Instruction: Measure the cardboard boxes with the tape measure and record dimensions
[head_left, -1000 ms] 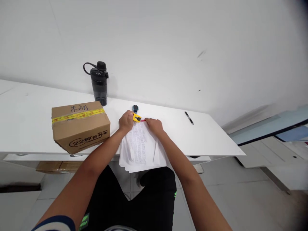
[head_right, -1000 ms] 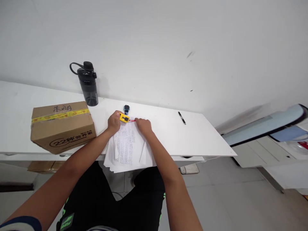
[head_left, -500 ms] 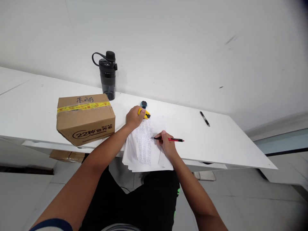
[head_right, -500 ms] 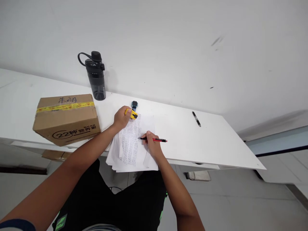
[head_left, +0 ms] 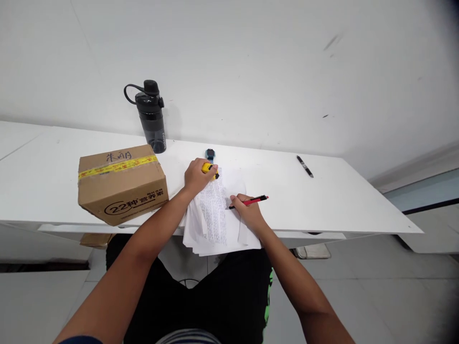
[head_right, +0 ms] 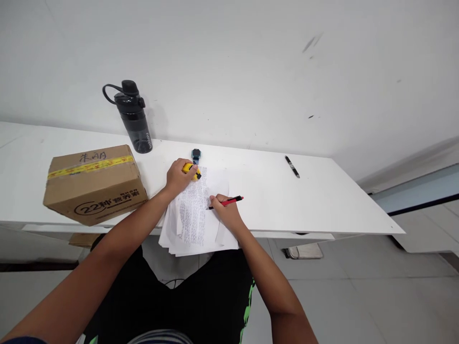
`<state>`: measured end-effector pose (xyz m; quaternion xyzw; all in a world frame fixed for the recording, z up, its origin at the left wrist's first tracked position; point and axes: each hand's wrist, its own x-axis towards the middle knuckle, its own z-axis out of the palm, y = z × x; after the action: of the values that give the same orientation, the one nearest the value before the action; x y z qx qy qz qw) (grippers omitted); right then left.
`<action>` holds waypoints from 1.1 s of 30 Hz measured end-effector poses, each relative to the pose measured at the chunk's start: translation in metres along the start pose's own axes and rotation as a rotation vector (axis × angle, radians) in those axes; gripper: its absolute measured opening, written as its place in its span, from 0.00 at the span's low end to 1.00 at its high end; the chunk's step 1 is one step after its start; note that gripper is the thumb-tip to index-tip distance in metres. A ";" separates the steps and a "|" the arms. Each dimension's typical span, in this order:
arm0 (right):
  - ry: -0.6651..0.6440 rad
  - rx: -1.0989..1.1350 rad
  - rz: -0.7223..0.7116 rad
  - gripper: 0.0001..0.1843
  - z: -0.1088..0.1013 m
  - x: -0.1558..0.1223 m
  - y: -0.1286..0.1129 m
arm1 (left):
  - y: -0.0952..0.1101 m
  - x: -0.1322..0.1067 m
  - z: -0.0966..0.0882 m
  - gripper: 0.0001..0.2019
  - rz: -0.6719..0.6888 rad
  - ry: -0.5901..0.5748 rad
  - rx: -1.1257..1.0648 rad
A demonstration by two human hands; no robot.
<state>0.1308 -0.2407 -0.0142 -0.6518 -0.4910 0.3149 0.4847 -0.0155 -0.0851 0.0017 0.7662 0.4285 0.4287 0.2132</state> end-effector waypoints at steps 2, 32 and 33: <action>0.014 -0.011 -0.005 0.20 0.000 0.000 0.001 | 0.001 0.000 0.000 0.11 -0.003 -0.030 -0.002; 0.080 -0.050 -0.012 0.22 0.000 -0.003 0.003 | 0.000 0.002 0.005 0.13 -0.016 -0.079 -0.043; 0.088 -0.048 -0.016 0.23 0.001 -0.004 0.002 | 0.000 0.002 0.005 0.13 -0.017 -0.077 -0.043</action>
<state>0.1299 -0.2443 -0.0170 -0.6726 -0.4819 0.2702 0.4923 -0.0108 -0.0827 0.0001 0.7737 0.4173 0.4062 0.2497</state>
